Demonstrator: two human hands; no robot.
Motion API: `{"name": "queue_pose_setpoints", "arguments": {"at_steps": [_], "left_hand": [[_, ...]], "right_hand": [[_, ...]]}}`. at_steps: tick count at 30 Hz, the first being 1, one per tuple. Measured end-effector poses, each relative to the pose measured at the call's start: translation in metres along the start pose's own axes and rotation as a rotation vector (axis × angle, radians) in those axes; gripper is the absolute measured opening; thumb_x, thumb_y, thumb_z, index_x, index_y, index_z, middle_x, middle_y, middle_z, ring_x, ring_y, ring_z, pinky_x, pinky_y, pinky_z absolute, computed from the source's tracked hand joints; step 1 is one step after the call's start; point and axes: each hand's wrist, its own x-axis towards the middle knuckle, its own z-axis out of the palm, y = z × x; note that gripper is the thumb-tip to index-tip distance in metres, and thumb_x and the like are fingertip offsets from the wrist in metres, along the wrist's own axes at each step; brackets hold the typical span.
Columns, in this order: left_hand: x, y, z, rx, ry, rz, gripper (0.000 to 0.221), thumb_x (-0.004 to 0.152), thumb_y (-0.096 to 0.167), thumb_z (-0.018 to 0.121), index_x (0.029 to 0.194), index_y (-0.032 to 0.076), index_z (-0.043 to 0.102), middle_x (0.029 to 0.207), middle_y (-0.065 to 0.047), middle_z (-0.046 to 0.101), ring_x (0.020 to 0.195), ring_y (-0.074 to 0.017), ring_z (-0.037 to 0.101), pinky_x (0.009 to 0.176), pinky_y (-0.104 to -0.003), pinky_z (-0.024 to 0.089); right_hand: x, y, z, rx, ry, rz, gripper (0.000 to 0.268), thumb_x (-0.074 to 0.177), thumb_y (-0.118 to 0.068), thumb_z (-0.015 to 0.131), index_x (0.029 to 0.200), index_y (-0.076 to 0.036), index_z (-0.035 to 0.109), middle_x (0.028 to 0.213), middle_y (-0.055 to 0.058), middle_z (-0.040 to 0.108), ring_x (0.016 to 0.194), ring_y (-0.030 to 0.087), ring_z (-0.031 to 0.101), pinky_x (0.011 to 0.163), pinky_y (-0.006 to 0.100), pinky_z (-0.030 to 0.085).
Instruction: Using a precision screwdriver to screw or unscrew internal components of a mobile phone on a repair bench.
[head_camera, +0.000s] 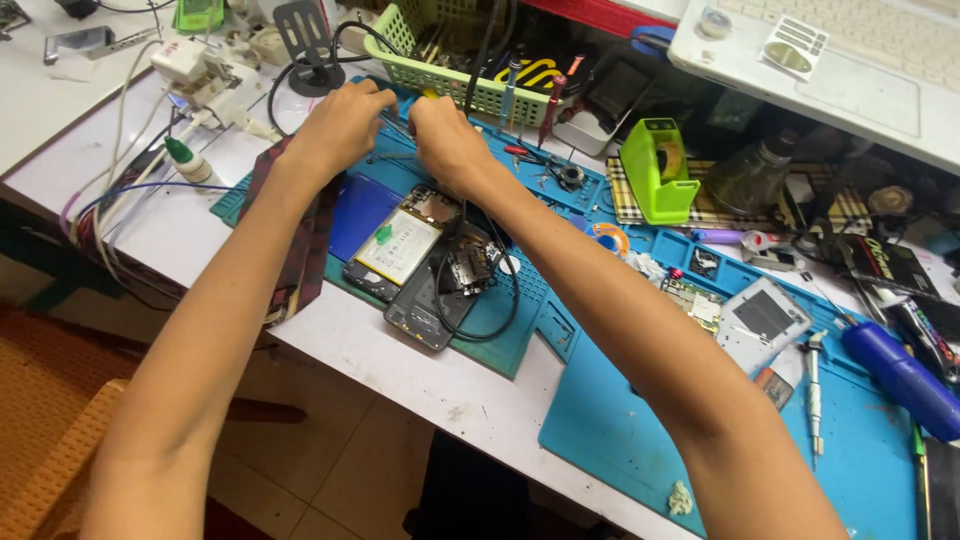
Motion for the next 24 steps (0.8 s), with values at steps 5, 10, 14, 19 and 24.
{"name": "queue_pose_setpoints", "arguments": {"at_steps": [5, 10, 14, 19, 24], "left_hand": [[0.012, -0.028, 0.038, 0.038, 0.051, 0.040, 0.036, 0.091, -0.009, 0.059, 0.125, -0.001, 0.067, 0.098, -0.023, 0.061, 0.086, -0.0456, 0.059, 0.061, -0.056, 0.051], [0.013, -0.034, 0.055, -0.011, 0.081, 0.042, 0.042, 0.091, -0.007, 0.059, 0.132, 0.002, 0.066, 0.110, -0.023, 0.061, 0.089, -0.0461, 0.058, 0.069, -0.056, 0.053], [0.016, -0.035, 0.066, 0.079, 0.134, 0.067, 0.041, 0.088, -0.011, 0.059, 0.126, 0.004, 0.066, 0.108, -0.018, 0.058, 0.095, -0.0409, 0.054, 0.071, -0.052, 0.050], [0.010, -0.031, 0.076, 0.201, 0.272, 0.124, 0.040, 0.080, -0.015, 0.057, 0.114, 0.006, 0.057, 0.104, -0.013, 0.056, 0.093, -0.0342, 0.051, 0.073, -0.045, 0.042], [0.004, -0.031, 0.085, 0.156, 0.285, 0.025, 0.027, 0.097, 0.004, 0.057, 0.124, 0.007, 0.061, 0.100, -0.008, 0.058, 0.097, -0.0261, 0.056, 0.075, -0.037, 0.042]], "right_hand": [[0.046, 0.011, 0.043, -0.076, 0.007, 0.055, 0.032, 0.089, 0.016, 0.046, 0.074, -0.009, 0.033, 0.072, 0.009, 0.031, 0.057, 0.023, 0.026, 0.048, 0.044, 0.022], [0.059, 0.013, 0.046, -0.066, -0.019, 0.121, 0.030, 0.093, 0.015, 0.051, 0.073, -0.006, 0.043, 0.069, 0.011, 0.035, 0.054, 0.025, 0.029, 0.044, 0.045, 0.026], [0.066, 0.016, 0.038, -0.029, -0.061, 0.161, 0.035, 0.091, 0.010, 0.055, 0.073, -0.011, 0.033, 0.067, 0.009, 0.031, 0.055, 0.023, 0.024, 0.050, 0.045, 0.020], [0.072, 0.016, 0.033, -0.059, -0.125, 0.179, 0.026, 0.084, 0.005, 0.061, 0.072, -0.008, 0.041, 0.065, 0.011, 0.042, 0.052, 0.027, 0.036, 0.044, 0.044, 0.026], [0.070, 0.029, 0.044, -0.011, -0.053, 0.031, 0.002, 0.087, 0.004, 0.065, 0.086, 0.004, 0.066, 0.074, 0.022, 0.069, 0.062, 0.036, 0.073, 0.048, 0.047, 0.058]]}}
